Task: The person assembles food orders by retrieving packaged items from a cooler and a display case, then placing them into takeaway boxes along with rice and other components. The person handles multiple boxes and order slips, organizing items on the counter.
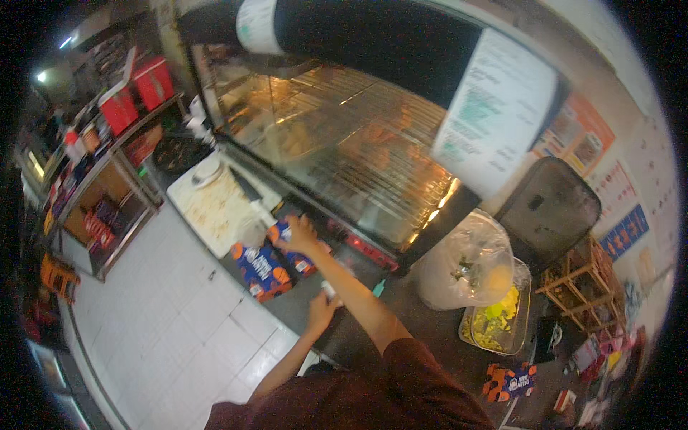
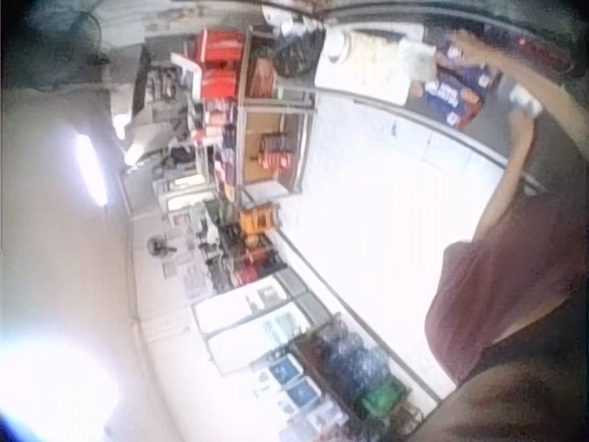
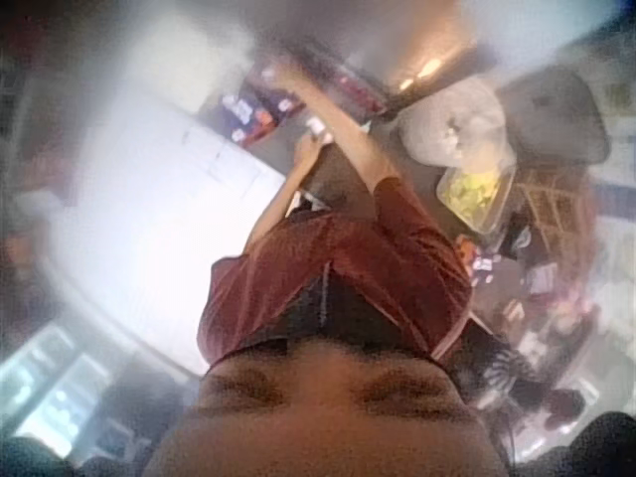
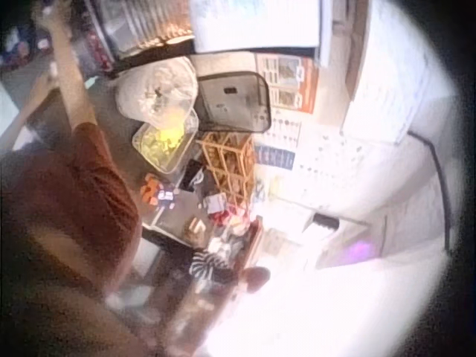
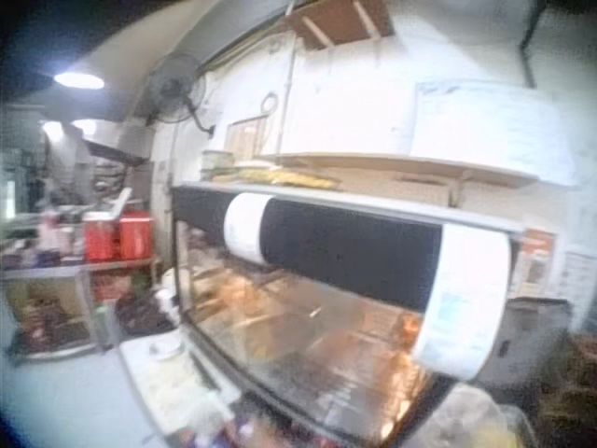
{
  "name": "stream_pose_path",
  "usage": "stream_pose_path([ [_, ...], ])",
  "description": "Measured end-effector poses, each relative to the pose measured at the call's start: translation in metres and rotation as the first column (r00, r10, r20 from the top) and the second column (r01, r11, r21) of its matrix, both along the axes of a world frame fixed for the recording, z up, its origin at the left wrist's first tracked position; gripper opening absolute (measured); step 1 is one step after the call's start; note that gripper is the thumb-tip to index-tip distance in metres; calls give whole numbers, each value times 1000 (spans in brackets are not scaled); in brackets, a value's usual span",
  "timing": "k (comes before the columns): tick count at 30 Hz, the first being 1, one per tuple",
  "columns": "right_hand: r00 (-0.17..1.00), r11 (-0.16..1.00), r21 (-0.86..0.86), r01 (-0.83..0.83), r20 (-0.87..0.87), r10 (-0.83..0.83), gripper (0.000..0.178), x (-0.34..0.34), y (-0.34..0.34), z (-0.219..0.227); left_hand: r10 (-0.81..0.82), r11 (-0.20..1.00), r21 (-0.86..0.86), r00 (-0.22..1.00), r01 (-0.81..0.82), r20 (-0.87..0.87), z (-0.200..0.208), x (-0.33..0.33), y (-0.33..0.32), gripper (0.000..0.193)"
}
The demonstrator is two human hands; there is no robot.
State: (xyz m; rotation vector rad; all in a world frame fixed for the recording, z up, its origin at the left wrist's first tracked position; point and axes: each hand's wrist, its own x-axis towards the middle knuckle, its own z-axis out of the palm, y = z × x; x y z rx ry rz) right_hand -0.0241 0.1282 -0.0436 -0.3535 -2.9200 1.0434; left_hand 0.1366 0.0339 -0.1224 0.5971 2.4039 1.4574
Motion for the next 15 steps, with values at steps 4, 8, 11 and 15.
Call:
stream_pose_path([
  [4, 975, 975, 209, -70, 223, 22, 112, 48, 7, -26, 438, 899, -18, 893, -439, 101, 55, 18, -84, 54],
  [8, 991, 921, 386, -48, 130, -3, 111, 76, -6, -50, 609, 785, 281, 771, -552, -186, 54, -34, -153, 43],
  [11, 1000, 933, 361, 1, 21, -9, 106, 103, -24, -50, 383, 862, -68, 733, -503, -562, 48, -109, -190, 44],
  [15, 992, 936, 336, 106, -99, -77, 99, 179, -35, -58, -24, 907, -356, 815, -226, -579, 91, -156, -164, 46],
])
